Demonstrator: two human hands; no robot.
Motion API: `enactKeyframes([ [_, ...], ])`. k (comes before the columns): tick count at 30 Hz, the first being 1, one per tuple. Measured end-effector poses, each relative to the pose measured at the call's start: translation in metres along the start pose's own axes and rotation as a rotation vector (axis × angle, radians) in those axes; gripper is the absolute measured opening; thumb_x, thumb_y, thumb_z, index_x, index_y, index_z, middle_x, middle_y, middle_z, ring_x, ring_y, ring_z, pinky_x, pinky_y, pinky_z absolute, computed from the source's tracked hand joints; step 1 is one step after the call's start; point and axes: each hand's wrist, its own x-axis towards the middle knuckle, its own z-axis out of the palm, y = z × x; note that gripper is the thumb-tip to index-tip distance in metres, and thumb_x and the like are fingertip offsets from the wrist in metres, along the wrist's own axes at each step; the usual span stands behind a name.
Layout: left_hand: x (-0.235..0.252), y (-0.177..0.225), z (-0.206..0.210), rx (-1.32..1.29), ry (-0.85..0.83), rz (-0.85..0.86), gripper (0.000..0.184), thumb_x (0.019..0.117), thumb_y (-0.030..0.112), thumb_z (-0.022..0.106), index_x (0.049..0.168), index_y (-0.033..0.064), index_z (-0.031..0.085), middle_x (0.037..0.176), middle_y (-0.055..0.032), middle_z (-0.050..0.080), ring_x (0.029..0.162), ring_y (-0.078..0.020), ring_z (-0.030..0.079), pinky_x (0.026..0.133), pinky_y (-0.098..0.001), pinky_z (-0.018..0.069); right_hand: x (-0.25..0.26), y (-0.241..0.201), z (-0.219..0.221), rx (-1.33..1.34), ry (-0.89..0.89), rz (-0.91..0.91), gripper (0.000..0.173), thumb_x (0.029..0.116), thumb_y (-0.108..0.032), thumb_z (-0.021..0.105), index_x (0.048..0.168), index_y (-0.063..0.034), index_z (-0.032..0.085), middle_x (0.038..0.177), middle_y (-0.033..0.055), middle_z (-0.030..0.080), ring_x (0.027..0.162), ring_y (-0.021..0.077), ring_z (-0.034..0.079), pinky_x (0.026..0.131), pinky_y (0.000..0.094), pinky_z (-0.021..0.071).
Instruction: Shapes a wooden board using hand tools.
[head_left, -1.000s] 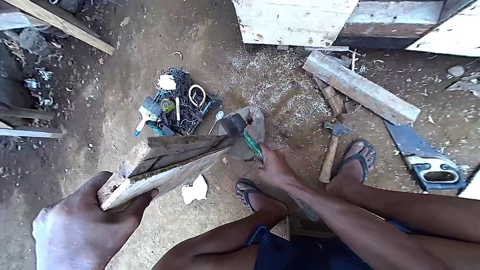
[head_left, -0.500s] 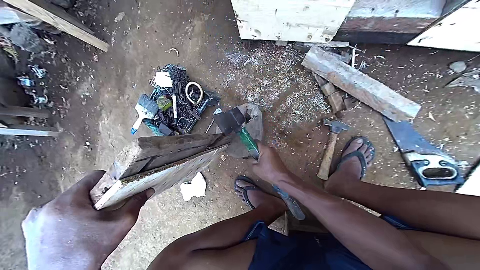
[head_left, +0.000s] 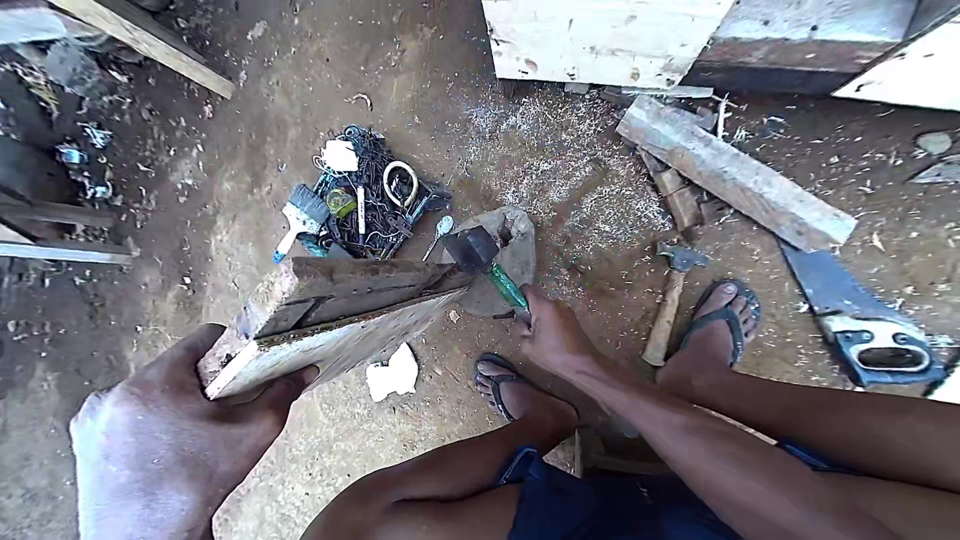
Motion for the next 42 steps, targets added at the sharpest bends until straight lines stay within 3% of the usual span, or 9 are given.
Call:
enactKeyframes([
  [3, -0.004, 0.002, 0.001, 0.017, -0.005, 0.007, 0.079, 0.064, 0.065, 0.08, 0.12, 0.0114, 0.065, 0.095, -0.0201, 0.071, 0.087, -0.0411, 0.069, 0.072, -0.0696, 0.0503, -0.004, -0.018, -0.024, -0.056, -0.056, -0.032, 0.018, 0.0967, -0.024, 0.061, 0.113, -0.016, 0.063, 0.069, 0.003, 0.062, 0.063, 0.0194, 0.064, 0.058, 0.0424, 0.0533],
  [7, -0.003, -0.003, 0.003, 0.017, -0.028, 0.014, 0.071, 0.0674, 0.066, 0.078, 0.116, 0.0152, 0.066, 0.095, -0.0121, 0.072, 0.086, -0.031, 0.071, 0.071, -0.0643, 0.0536, -0.02, -0.069, -0.061, 0.358, 0.44, -0.427, 0.017, 0.0937, -0.012, 0.069, 0.11, -0.008, 0.065, 0.07, -0.0056, 0.062, 0.055, 0.0017, 0.057, 0.047, 0.0207, 0.0514],
  [11, 0.0, 0.0, 0.004, 0.019, -0.018, 0.017, 0.072, 0.0661, 0.066, 0.079, 0.115, 0.0148, 0.066, 0.094, -0.0134, 0.071, 0.085, -0.0329, 0.07, 0.071, -0.0657, 0.0523, -0.004, -0.074, -0.044, 0.65, 0.703, -0.568, 0.021, 0.0905, -0.001, 0.071, 0.108, 0.0, 0.059, 0.073, 0.0048, 0.065, 0.055, 0.0147, 0.064, 0.046, 0.0333, 0.0591],
  [18, -0.009, 0.016, -0.002, 0.034, -0.02, 0.006, 0.068, 0.0676, 0.06, 0.08, 0.113, 0.0109, 0.066, 0.092, -0.0206, 0.07, 0.085, -0.042, 0.069, 0.07, -0.0692, 0.0486, 0.011, -0.009, -0.012, -0.141, -0.143, 0.028, 0.021, 0.0962, -0.022, 0.059, 0.116, -0.0145, 0.061, 0.078, 0.0072, 0.067, 0.076, 0.026, 0.07, 0.069, 0.0488, 0.0556],
  [22, -0.009, 0.01, 0.0, 0.026, -0.018, -0.008, 0.073, 0.0664, 0.064, 0.079, 0.117, 0.0132, 0.065, 0.093, -0.0174, 0.071, 0.085, -0.038, 0.069, 0.069, -0.0676, 0.0502, -0.011, -0.043, -0.043, 0.044, 0.251, -0.268, 0.015, 0.095, -0.022, 0.064, 0.108, -0.0154, 0.065, 0.063, -0.0045, 0.056, 0.051, 0.0085, 0.053, 0.046, 0.03, 0.046],
  [27, -0.004, 0.004, 0.003, 0.027, -0.004, 0.016, 0.07, 0.0658, 0.066, 0.078, 0.112, 0.0152, 0.066, 0.091, -0.0128, 0.071, 0.083, -0.0328, 0.07, 0.068, -0.0648, 0.0517, -0.014, -0.075, -0.043, 0.481, 0.661, -0.615, 0.023, 0.0879, 0.001, 0.07, 0.11, 0.0016, 0.063, 0.08, 0.0021, 0.068, 0.063, 0.0053, 0.064, 0.052, 0.0228, 0.0585],
  [30, -0.004, 0.01, 0.003, 0.022, 0.012, 0.005, 0.07, 0.0637, 0.064, 0.079, 0.111, 0.0145, 0.066, 0.089, -0.0161, 0.069, 0.081, -0.0377, 0.069, 0.066, -0.0677, 0.0491, -0.004, -0.012, 0.012, 0.094, 0.362, -0.247, 0.024, 0.091, -0.014, 0.067, 0.114, -0.0075, 0.064, 0.072, 0.0028, 0.065, 0.06, 0.0142, 0.064, 0.057, 0.0336, 0.0567],
  [34, -0.008, 0.01, -0.004, 0.009, -0.012, -0.015, 0.07, 0.0645, 0.057, 0.082, 0.113, 0.0089, 0.066, 0.093, -0.0213, 0.07, 0.086, -0.0431, 0.069, 0.071, -0.0699, 0.0485, 0.022, 0.039, -0.009, -0.237, -0.289, 0.25, 0.044, 0.0953, -0.015, 0.063, 0.139, -0.0117, 0.057, 0.105, 0.02, 0.071, 0.1, 0.0389, 0.07, 0.087, 0.0602, 0.0547],
  [42, -0.011, -0.002, 0.003, 0.04, -0.06, -0.031, 0.07, 0.07, 0.068, 0.078, 0.113, 0.0143, 0.066, 0.095, -0.0112, 0.072, 0.088, -0.0267, 0.071, 0.074, -0.0593, 0.0544, 0.001, -0.041, -0.066, 0.417, 0.449, -0.243, 0.046, 0.0955, -0.02, 0.072, 0.133, -0.0098, 0.047, 0.077, -0.0006, 0.068, 0.054, 0.0125, 0.067, 0.047, 0.034, 0.0632],
])
